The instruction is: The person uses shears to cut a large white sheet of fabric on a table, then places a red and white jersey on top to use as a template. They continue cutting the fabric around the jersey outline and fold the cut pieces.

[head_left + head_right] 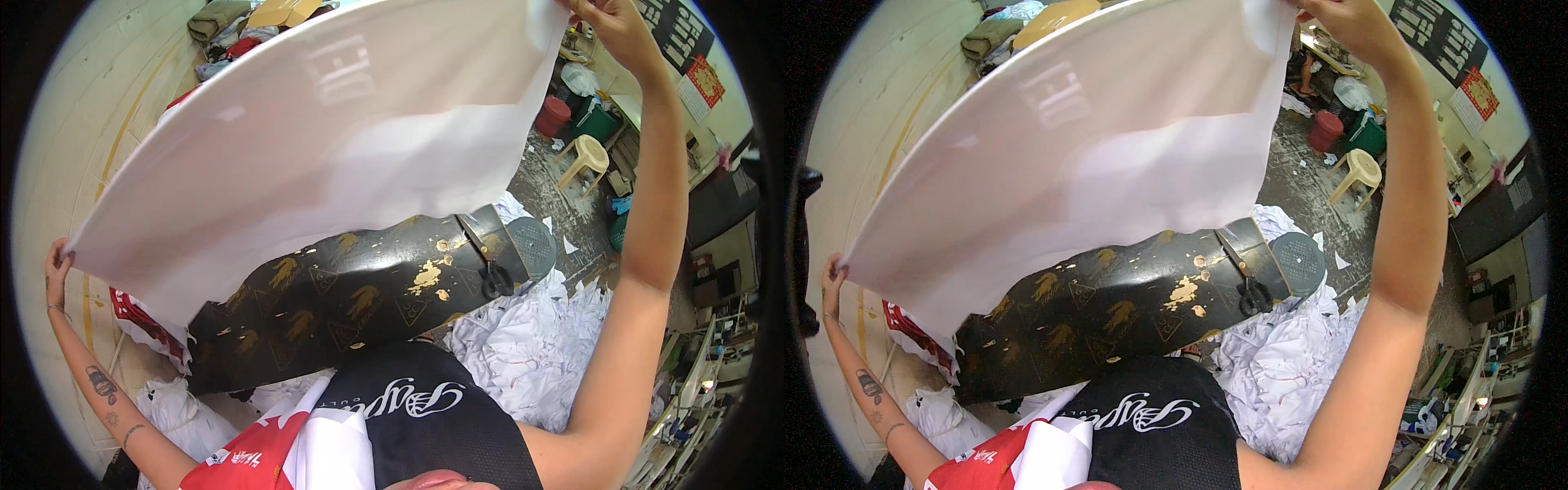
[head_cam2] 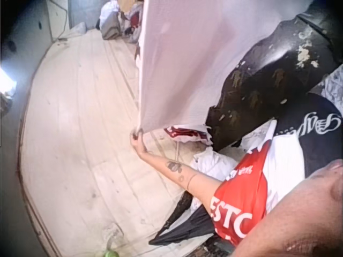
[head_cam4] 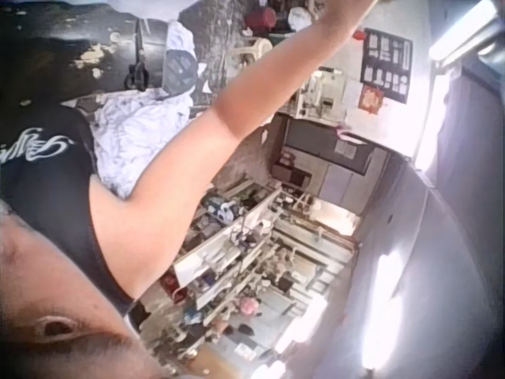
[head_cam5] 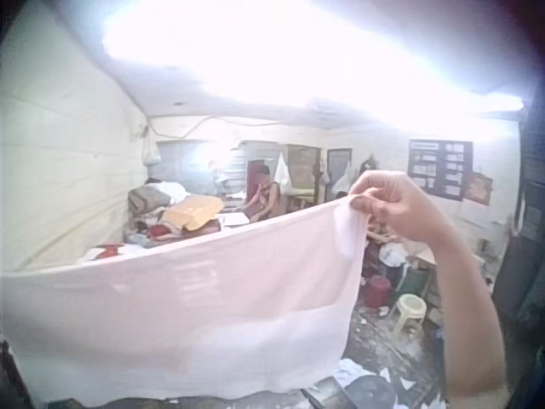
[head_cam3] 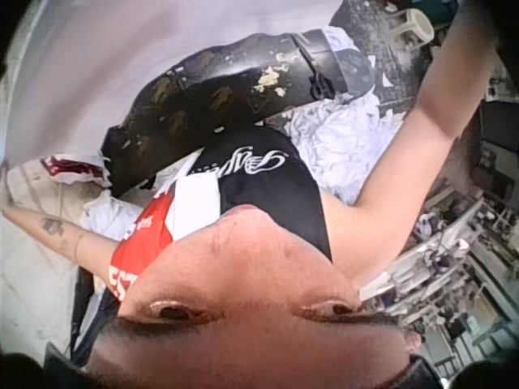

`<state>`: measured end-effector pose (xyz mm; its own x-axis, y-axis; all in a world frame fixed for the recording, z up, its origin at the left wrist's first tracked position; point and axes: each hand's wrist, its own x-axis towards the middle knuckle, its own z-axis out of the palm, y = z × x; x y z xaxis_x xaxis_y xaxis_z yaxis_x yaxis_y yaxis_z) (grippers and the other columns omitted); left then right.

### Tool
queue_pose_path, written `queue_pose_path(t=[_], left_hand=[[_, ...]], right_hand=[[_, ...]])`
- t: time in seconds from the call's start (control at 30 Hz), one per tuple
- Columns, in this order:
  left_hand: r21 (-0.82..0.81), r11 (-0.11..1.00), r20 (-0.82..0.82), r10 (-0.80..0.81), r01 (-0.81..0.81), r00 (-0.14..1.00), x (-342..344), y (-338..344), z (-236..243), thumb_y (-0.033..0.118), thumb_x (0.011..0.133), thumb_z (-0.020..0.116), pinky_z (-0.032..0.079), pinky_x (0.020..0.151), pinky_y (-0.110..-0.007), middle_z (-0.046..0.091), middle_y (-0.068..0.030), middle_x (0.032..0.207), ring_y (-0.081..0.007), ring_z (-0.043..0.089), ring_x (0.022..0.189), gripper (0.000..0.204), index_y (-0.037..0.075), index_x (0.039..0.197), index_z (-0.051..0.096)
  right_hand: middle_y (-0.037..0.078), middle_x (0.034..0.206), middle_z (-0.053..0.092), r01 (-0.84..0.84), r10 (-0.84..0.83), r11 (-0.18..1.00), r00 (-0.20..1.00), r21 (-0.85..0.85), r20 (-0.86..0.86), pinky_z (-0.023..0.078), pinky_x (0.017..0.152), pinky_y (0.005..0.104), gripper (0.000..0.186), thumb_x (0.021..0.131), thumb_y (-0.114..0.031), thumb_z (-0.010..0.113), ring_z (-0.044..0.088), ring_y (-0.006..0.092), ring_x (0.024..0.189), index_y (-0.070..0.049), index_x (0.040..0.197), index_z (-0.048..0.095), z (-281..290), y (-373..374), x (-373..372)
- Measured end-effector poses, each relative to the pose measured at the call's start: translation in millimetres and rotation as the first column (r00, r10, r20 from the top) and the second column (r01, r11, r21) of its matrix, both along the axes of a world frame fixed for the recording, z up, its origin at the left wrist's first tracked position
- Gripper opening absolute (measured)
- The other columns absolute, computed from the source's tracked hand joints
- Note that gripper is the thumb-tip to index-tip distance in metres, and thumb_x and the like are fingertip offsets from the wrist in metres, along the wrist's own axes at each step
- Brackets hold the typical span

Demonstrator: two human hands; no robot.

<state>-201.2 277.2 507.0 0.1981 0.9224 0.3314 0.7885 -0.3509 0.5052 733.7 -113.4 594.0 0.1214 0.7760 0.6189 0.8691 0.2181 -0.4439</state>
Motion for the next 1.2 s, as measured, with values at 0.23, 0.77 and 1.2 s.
queue_pose_path(t=[0.23, 0.77, 1.2], left_hand=[[0.15, 0.983, -0.223, 0.136, -0.103, 0.965, 50.9, 77.6, -33.0, 0.035, 0.107, 0.062, 0.047, 0.102, -0.03, 0.07, -0.0082, 0.113, -0.016, 0.062, 0.109, 0.041, -0.001, 0.126, 0.069], [0.139, 0.944, 0.25, 0.26, -0.3, 0.933, -30.0, -114.0, -323.9, 0.024, 0.108, 0.063, 0.054, 0.083, -0.03, 0.074, -0.0048, 0.1, -0.0121, 0.065, 0.088, 0.027, 0.0, 0.113, 0.074], [-0.443, 0.661, 0.359, 0.75, -0.605, 0.556, 56.3, -234.8, -564.5, 0.025, 0.106, 0.065, 0.062, 0.074, -0.033, 0.075, -0.0133, 0.113, -0.0198, 0.071, 0.093, 0.033, 0.002, 0.128, 0.073]], right_hand=[[0.002, 0.081, 0.071, 0.13, -0.133, 0.991, 0.985, 0.033, 0.114, 0.053, 0.07, 0.0276, 0.019, 0.099, -0.017, 0.074, 0.063, 0.0101, 0.078, 0.002, 0.101, 0.076, -13.9, 51.4, 41.3], [0.005, 0.087, 0.072, 0.102, -0.197, 0.969, 0.866, -0.224, -0.46, 0.052, 0.073, 0.0277, 0.011, 0.097, -0.009, 0.075, 0.066, 0.0121, 0.078, 0.001, 0.093, 0.073, -330.7, -68.1, -7.0], [0.02, 0.131, 0.064, 0.545, -0.599, 0.597, 0.791, -0.589, 0.124, 0.047, 0.106, 0.0509, 0.055, 0.088, -0.012, 0.074, 0.059, 0.0432, 0.119, -0.01, 0.142, 0.064, -596.1, -103.0, -27.5]])
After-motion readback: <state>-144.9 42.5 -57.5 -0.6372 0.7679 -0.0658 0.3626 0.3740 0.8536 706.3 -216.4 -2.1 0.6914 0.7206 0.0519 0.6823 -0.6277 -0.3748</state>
